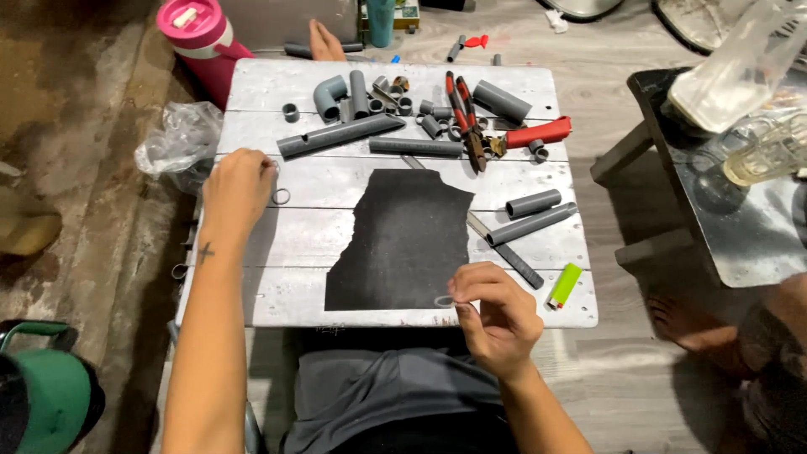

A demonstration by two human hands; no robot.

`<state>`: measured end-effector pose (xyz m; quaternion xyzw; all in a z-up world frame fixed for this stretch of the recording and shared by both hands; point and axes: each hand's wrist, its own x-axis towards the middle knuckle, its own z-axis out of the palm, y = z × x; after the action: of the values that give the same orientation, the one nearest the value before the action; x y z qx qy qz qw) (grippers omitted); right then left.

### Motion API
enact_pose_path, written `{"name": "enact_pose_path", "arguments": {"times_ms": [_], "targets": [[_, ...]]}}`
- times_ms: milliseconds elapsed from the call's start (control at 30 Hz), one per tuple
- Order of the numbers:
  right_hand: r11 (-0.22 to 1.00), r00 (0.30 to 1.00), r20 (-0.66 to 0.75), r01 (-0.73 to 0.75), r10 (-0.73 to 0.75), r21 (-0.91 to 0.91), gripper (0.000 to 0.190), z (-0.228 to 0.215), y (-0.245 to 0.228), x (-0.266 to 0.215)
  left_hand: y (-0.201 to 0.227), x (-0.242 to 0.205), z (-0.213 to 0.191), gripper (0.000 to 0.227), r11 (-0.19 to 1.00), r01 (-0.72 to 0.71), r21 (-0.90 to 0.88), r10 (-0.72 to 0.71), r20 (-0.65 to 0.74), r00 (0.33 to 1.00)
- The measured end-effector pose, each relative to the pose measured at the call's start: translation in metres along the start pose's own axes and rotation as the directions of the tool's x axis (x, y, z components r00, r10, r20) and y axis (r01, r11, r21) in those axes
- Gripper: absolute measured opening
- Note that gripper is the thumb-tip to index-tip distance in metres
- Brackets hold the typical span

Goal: Sand a piece of material and inspect PVC pipe fittings on a workbench

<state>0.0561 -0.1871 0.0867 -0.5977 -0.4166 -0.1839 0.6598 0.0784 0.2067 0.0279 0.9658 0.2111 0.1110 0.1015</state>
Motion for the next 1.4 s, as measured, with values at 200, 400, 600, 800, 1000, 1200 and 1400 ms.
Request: {"name": "enact_pose_path", "arguments": {"times_ms": [200, 400, 600, 800, 1000, 1200, 1400], "targets": [[0.995, 0.998, -0.066, 0.001, 0.006, 0.102, 0.019, 0.005, 0.011, 0.004, 0.106, -0.103, -0.079, 0.014, 0.605, -0.319, -0.729, 0.324, -0.141, 0.936], [0.990, 0.997, 0.074, -0.031, 0.021, 0.137, 0.013, 0.007, -0.007, 0.000, 0.155, -0.142, -0.114, 0.019, 0.293, -0.471, -0.832, 0.643, -0.193, 0.741], [0.992, 0.999, 0.047, -0.010, 0.004, 0.122, 0.011, 0.005, -0.011, -0.003, 0.156, -0.143, -0.122, 0.020, 0.152, -0.461, -0.874, 0.739, -0.209, 0.640], [0.997, 1.000, 0.028, 0.009, -0.011, 0.083, 0.014, 0.006, -0.014, -0.004, 0.156, -0.144, -0.125, 0.022, 0.153, -0.505, -0.849, 0.763, -0.224, 0.607], [0.996, 1.000, 0.007, 0.025, -0.026, 0.089, 0.012, 0.007, -0.012, -0.007, 0.156, -0.145, -0.127, 0.022, 0.143, -0.518, -0.843, 0.771, -0.233, 0.593], [0.993, 1.000, -0.005, 0.031, -0.031, 0.113, 0.013, 0.008, -0.008, -0.012, 0.154, -0.146, -0.125, 0.023, 0.145, -0.526, -0.838, 0.771, -0.238, 0.591], [0.992, 1.000, -0.024, 0.018, -0.015, 0.128, 0.014, 0.009, -0.007, -0.015, 0.154, -0.145, -0.123, 0.021, 0.133, -0.521, -0.843, 0.768, -0.244, 0.592]]}}
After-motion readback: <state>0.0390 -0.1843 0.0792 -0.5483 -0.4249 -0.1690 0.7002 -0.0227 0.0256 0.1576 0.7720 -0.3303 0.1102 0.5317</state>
